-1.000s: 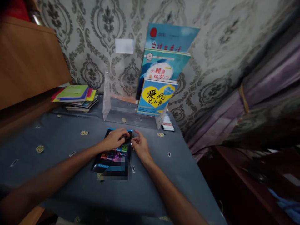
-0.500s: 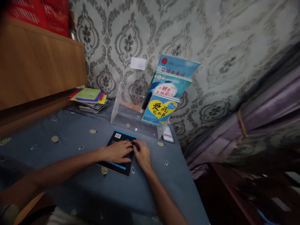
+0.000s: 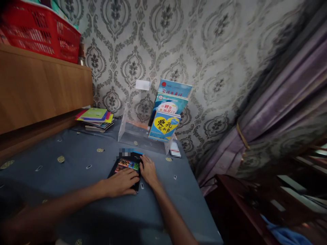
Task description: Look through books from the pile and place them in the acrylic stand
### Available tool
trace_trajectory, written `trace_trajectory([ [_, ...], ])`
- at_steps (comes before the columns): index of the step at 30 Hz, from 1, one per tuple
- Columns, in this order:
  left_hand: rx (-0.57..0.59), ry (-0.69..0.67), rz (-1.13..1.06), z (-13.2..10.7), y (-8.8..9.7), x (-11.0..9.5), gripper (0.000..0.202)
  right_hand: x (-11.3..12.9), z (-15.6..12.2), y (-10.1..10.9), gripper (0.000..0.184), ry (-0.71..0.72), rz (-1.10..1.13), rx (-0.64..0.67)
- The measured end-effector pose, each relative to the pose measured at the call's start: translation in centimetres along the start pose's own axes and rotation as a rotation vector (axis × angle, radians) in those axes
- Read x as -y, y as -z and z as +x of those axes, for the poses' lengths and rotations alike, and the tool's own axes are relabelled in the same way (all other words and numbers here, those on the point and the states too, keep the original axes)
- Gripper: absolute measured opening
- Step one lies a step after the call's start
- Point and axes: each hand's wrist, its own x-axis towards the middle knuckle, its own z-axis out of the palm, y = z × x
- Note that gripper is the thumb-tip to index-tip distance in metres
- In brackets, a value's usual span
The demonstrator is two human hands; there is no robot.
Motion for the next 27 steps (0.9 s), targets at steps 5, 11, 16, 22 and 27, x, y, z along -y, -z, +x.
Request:
trace_trajectory([
  [5, -0.048, 0.023, 0.058, -0.7, -0.7, -0.8, 0.03, 1.1, -1.6, 1.4, 0.035, 0.006, 0.113, 0.025],
  [11, -0.06, 0.053, -0.018, -1.1, -0.7, -0.8, 0.033, 3.5, -6.1, 3.7, 0.033, -0.007, 0.338, 0.044],
  [16, -0.11, 0.11, -0.135, -1.1, -0.3, -0.9, 0.038, 4.7, -8.1, 4.2, 0.034, -0.019, 0.521, 0.054],
  [22, -0.111, 0.149, -0.141, -1.1, -0.3, -1.0, 0.038, 5.2, -8.2, 4.7, 0.038, -0.052, 0.531, 0.067],
  [27, -0.099, 0.146, -0.136, -1.3, 0.0, -1.2, 0.035, 5.5, -8.2, 5.0, 0.037, -0.044, 0.543, 0.064],
])
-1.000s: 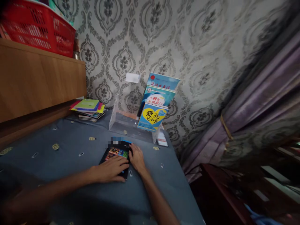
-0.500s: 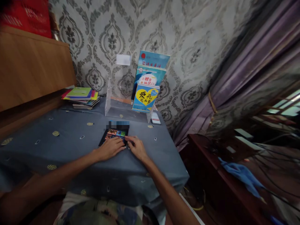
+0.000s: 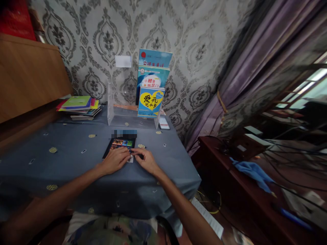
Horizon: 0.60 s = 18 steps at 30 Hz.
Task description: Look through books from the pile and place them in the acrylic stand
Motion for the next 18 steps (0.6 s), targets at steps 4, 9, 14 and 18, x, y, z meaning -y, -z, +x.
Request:
trace_trajectory([
  [4, 0.042, -0.016, 0.008, -0.2, 0.2, -0.1, 0.03, 0.4, -0.1, 0.0, 0.033, -0.004, -0.003, -0.009],
  [9, 0.066, -0.017, 0.016, -0.4, 0.0, 0.1, 0.024, 1.2, -0.6, 0.0, 0.027, 0.104, -0.129, 0.002],
  [14, 0.046, -0.059, -0.061, -0.9, 0.0, 0.2, 0.022, 1.3, -1.2, -0.1, 0.026, 0.157, -0.297, 0.01],
  [18, -0.003, -0.078, -0.055, -2.1, -0.1, 1.2, 0.029, 1.2, -1.7, -0.3, 0.024, 0.28, -0.467, 0.061],
])
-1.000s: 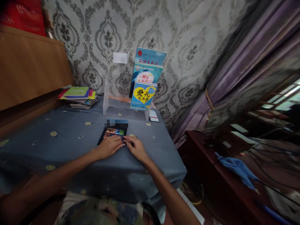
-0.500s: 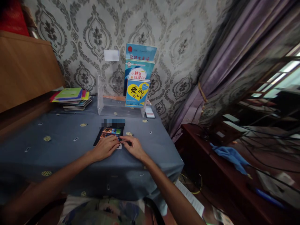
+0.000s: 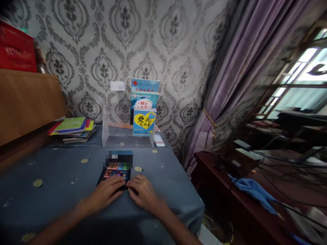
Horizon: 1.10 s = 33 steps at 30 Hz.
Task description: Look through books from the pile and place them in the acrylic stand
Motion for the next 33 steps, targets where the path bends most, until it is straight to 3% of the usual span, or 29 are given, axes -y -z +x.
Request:
trace_trajectory([
  [6, -0.04, 0.097, 0.104, -2.8, -0.3, 4.4, 0.05, 1.0, -0.6, 0.6, 0.028, -0.02, -0.117, 0.082],
  [9, -0.049, 0.141, 0.129, -3.8, -0.5, 5.8, 0.061, 1.5, 0.2, 0.6, 0.017, -0.054, -0.136, 0.105],
  [13, -0.052, 0.138, 0.154, -4.3, -1.0, 5.9, 0.066, 1.9, 2.2, -0.2, 0.015, -0.103, -0.208, 0.106],
  [16, -0.087, 0.107, 0.166, -4.4, -1.4, 5.9, 0.066, 1.1, 4.0, -1.0, 0.029, -0.103, -0.224, 0.09],
  [20, -0.146, 0.055, 0.163, -4.3, -1.5, 6.1, 0.067, -1.7, 6.4, -1.5, 0.039, -0.142, -0.213, 0.112],
  [25, -0.121, 0.095, 0.166, -4.2, -0.9, 5.5, 0.064, -5.0, 9.0, -1.4, 0.047, -0.257, -0.213, 0.132],
  [33, -0.066, 0.113, 0.155, -4.3, -0.4, 5.2, 0.064, -5.3, 8.8, -2.1, 0.048, -0.291, -0.202, 0.121],
])
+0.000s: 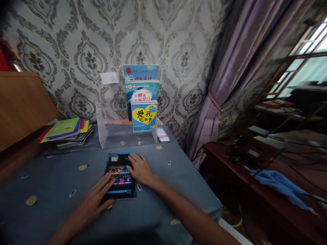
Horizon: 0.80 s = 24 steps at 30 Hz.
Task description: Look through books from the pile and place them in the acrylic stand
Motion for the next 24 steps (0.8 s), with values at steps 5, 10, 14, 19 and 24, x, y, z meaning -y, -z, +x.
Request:
trace_trajectory([
  [5, -0.016, -0.005, 0.025, 0.0, 0.0, -0.1, 0.061, 0.3, -1.5, 0.6, 0.049, 0.04, 0.032, 0.06],
  [10, -0.014, -0.027, 0.014, -0.5, 0.5, -0.7, 0.065, 0.8, -3.6, 1.6, 0.05, 0.077, 0.067, 0.12],
  [14, 0.013, -0.078, 0.022, -1.4, 1.7, -1.7, 0.079, 1.2, -5.8, 2.2, 0.049, 0.093, 0.094, 0.139],
  [19, 0.046, -0.186, 0.061, -3.3, 2.1, -2.8, 0.096, 2.1, -8.9, 3.1, 0.047, 0.136, 0.123, 0.157],
  [24, 0.056, -0.265, 0.168, -5.2, 1.3, -3.2, 0.079, 2.3, -11.7, 4.6, 0.061, 0.228, 0.176, 0.218],
])
